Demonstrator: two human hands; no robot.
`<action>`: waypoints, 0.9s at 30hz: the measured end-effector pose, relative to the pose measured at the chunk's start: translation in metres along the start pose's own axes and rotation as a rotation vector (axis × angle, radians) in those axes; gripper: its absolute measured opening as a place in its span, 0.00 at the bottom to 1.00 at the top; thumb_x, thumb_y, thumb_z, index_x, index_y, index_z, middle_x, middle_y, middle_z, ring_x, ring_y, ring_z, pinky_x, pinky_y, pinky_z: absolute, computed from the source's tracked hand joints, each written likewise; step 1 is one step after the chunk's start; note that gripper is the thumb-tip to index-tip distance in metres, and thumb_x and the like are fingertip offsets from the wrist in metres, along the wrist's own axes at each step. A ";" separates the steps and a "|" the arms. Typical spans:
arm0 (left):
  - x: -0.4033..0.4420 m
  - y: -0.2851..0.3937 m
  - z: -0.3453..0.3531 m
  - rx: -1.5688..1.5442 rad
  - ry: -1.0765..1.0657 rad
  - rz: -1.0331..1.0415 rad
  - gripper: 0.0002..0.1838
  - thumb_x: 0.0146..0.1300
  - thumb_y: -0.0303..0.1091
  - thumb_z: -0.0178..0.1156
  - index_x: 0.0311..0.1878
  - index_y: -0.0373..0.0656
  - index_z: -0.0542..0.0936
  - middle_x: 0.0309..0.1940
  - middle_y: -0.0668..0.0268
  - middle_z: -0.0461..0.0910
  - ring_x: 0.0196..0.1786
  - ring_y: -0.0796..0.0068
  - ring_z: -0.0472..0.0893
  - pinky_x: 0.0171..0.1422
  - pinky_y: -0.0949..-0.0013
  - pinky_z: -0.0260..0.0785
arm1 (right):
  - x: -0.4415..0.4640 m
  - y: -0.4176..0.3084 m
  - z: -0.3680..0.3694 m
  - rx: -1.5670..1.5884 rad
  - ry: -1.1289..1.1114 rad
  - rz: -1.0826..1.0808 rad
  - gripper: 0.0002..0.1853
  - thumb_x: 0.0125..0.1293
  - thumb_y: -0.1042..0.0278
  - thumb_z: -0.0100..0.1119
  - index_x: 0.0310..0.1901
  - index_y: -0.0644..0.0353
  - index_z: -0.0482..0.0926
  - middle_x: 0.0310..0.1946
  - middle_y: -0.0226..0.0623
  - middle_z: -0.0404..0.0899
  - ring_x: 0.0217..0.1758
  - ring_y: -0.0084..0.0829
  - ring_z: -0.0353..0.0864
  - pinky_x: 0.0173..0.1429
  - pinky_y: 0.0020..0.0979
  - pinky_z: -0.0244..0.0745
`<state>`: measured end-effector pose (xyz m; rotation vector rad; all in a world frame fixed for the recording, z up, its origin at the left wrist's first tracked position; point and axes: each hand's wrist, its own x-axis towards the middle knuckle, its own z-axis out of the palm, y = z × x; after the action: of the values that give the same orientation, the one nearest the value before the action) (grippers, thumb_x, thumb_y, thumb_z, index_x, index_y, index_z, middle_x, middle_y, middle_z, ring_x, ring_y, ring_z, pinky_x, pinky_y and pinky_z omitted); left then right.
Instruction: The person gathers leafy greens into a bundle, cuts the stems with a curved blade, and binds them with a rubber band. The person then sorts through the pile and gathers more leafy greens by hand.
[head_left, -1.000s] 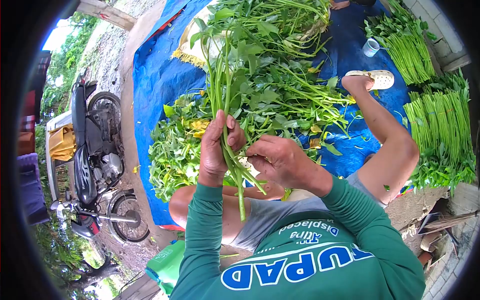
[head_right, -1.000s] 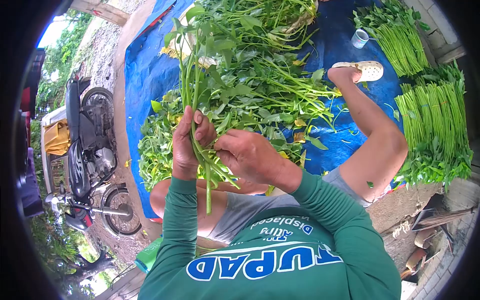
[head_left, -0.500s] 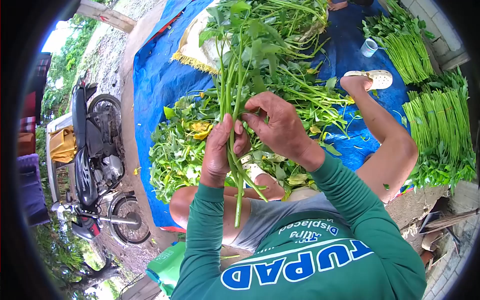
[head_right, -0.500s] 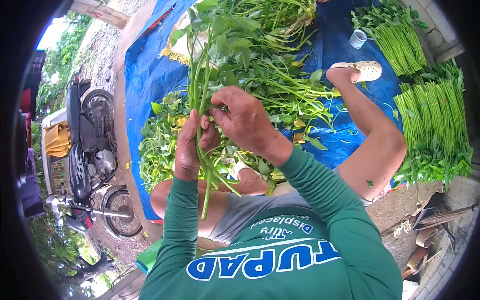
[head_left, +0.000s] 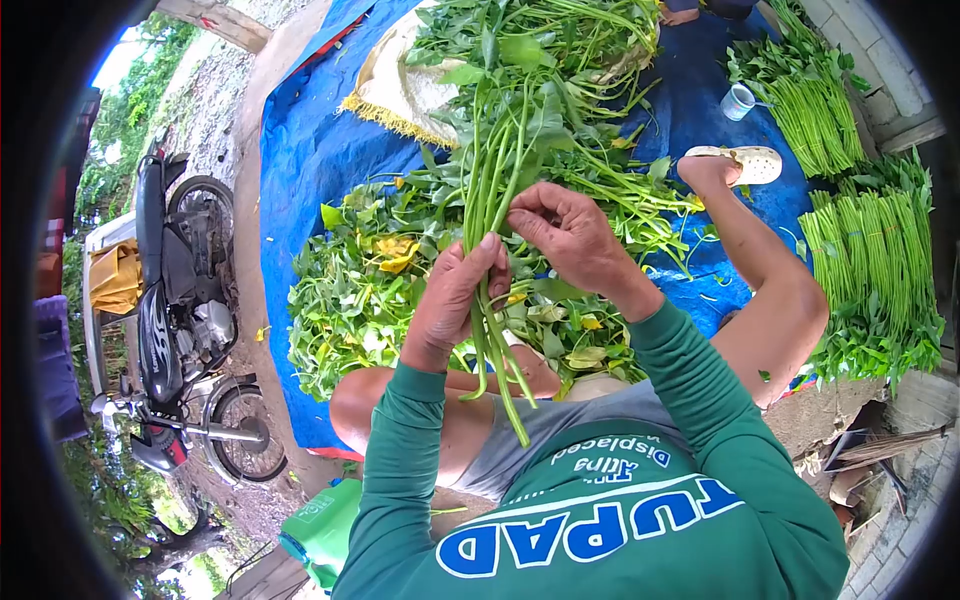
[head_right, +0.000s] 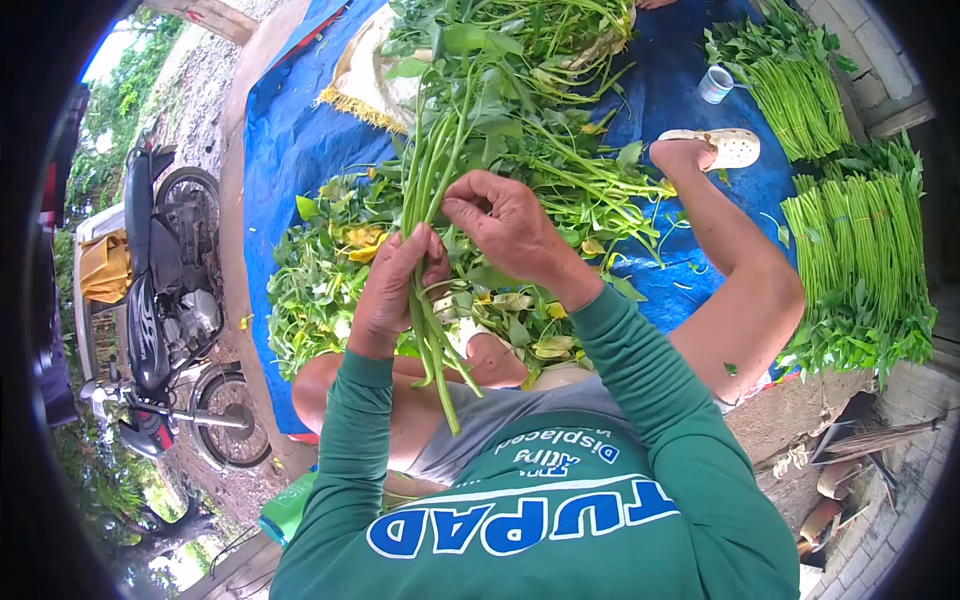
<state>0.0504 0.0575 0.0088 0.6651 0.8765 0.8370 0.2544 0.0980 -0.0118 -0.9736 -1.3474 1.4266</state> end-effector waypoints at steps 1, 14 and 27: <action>0.000 0.000 0.001 0.014 0.009 0.006 0.19 0.84 0.51 0.60 0.41 0.46 0.80 0.27 0.73 0.76 0.28 0.84 0.73 0.29 0.77 0.65 | 0.001 0.002 -0.001 0.095 -0.046 0.030 0.09 0.76 0.70 0.69 0.51 0.66 0.89 0.40 0.29 0.88 0.43 0.18 0.83 0.51 0.26 0.80; 0.009 -0.012 0.012 0.131 0.105 0.071 0.18 0.81 0.51 0.64 0.47 0.44 0.83 0.29 0.72 0.78 0.30 0.83 0.75 0.32 0.77 0.67 | -0.019 0.009 0.016 -0.100 0.138 -0.045 0.07 0.75 0.71 0.66 0.42 0.67 0.85 0.38 0.32 0.88 0.38 0.21 0.86 0.41 0.29 0.83; 0.001 -0.008 0.014 0.329 0.179 0.100 0.14 0.79 0.47 0.68 0.42 0.46 0.82 0.25 0.79 0.74 0.25 0.87 0.70 0.29 0.76 0.64 | 0.008 0.061 -0.027 -0.217 0.586 -0.031 0.09 0.76 0.67 0.67 0.49 0.62 0.83 0.33 0.35 0.87 0.34 0.23 0.82 0.40 0.32 0.79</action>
<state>0.0659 0.0516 0.0088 0.9375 1.1648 0.8590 0.2719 0.1145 -0.0750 -1.3754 -1.0758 0.8763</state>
